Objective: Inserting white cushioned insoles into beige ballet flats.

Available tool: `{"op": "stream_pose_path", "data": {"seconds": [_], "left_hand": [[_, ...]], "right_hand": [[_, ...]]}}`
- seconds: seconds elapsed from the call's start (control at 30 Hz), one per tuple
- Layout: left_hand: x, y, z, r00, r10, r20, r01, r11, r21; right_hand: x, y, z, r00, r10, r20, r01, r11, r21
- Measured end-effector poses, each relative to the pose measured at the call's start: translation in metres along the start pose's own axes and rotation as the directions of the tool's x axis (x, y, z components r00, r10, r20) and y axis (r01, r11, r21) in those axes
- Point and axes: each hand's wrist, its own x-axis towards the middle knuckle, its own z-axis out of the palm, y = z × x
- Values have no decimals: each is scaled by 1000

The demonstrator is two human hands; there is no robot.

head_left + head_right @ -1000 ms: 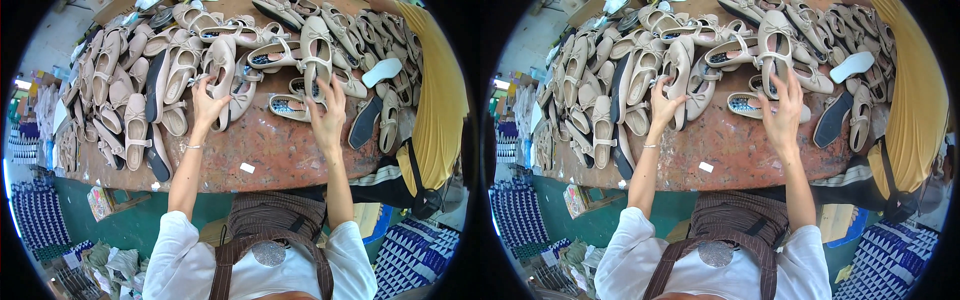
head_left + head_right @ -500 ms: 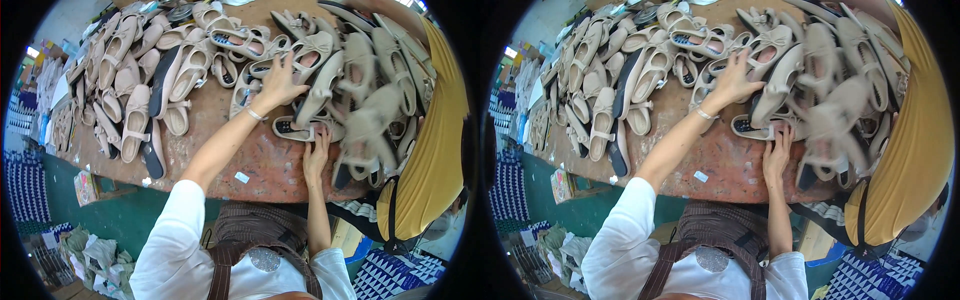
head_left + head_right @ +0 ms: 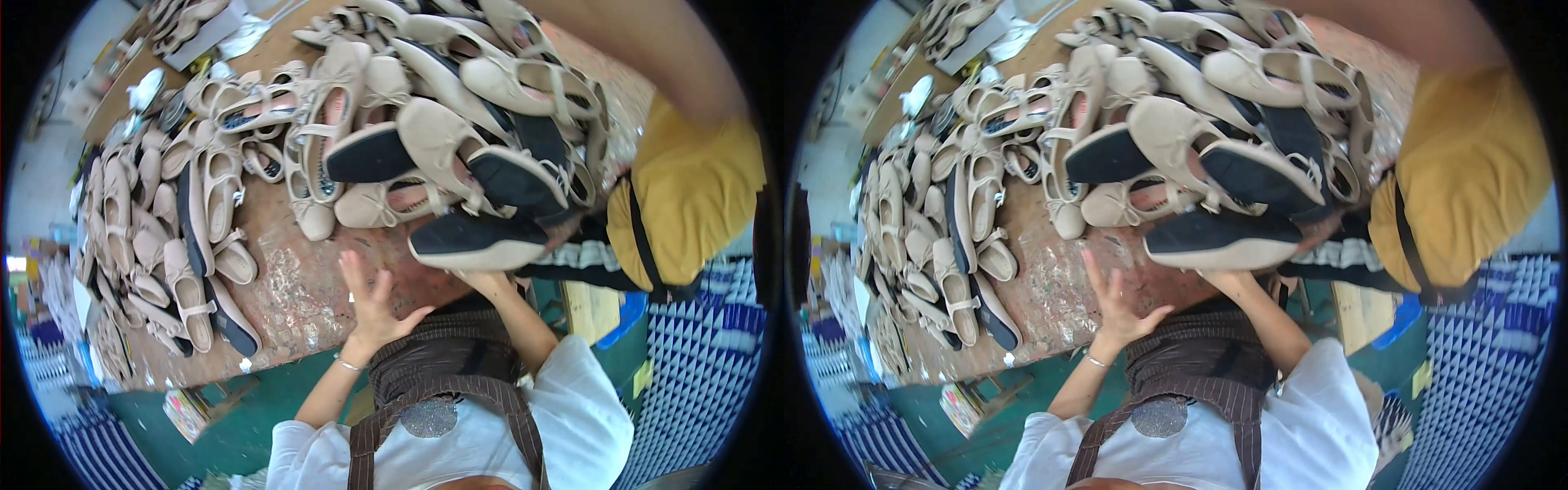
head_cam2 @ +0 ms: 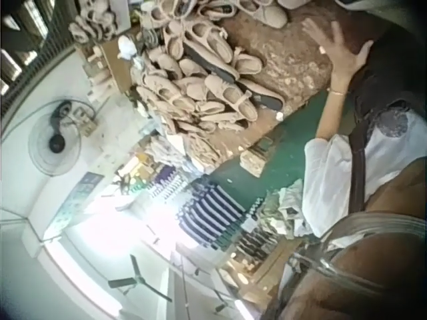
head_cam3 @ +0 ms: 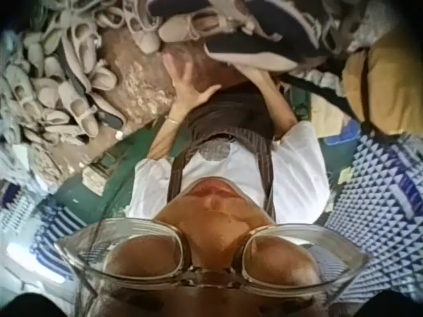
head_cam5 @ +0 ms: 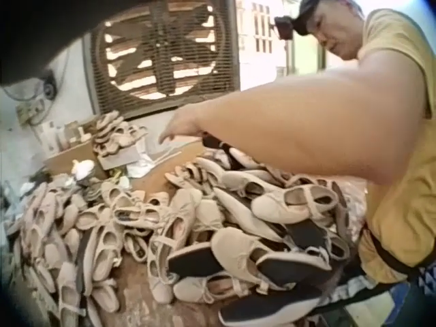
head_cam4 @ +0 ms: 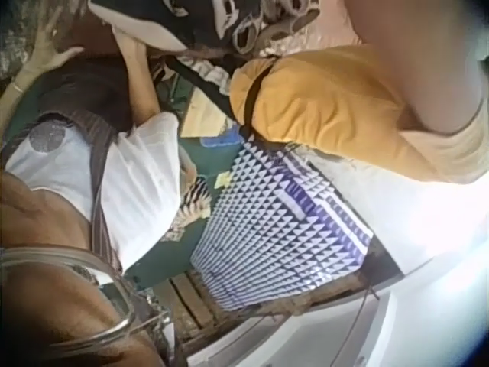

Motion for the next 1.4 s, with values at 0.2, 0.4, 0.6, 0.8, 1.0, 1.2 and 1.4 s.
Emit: {"op": "stream_pose_path", "data": {"seconds": [0.2,0.4,0.6,0.8,1.0,1.2,1.4], "left_hand": [[64,40,42,964,165,207,-200,966,162],[102,31,36,913,146,381,-211,968,137],[120,5,37,915,186,357,-301,906,297],[133,23,30,939,181,294,-278,901,333],[211,39,-14,958,257,-128,-164,855,492],[231,36,-81,871,156,-466,143,827,544],[7,-14,-147,800,22,-600,445,648,618]], "right_hand": [[5,-1,-14,956,-152,-252,139,988,-68],[-10,15,1,971,-83,-223,137,961,239],[-42,-22,18,986,0,-167,49,957,286],[-40,-2,46,832,-181,-524,247,967,58],[-40,1,59,730,-283,-622,253,958,-139],[-39,2,63,741,-312,-595,269,949,-162],[-29,5,73,704,-352,-617,301,935,-190]]}}
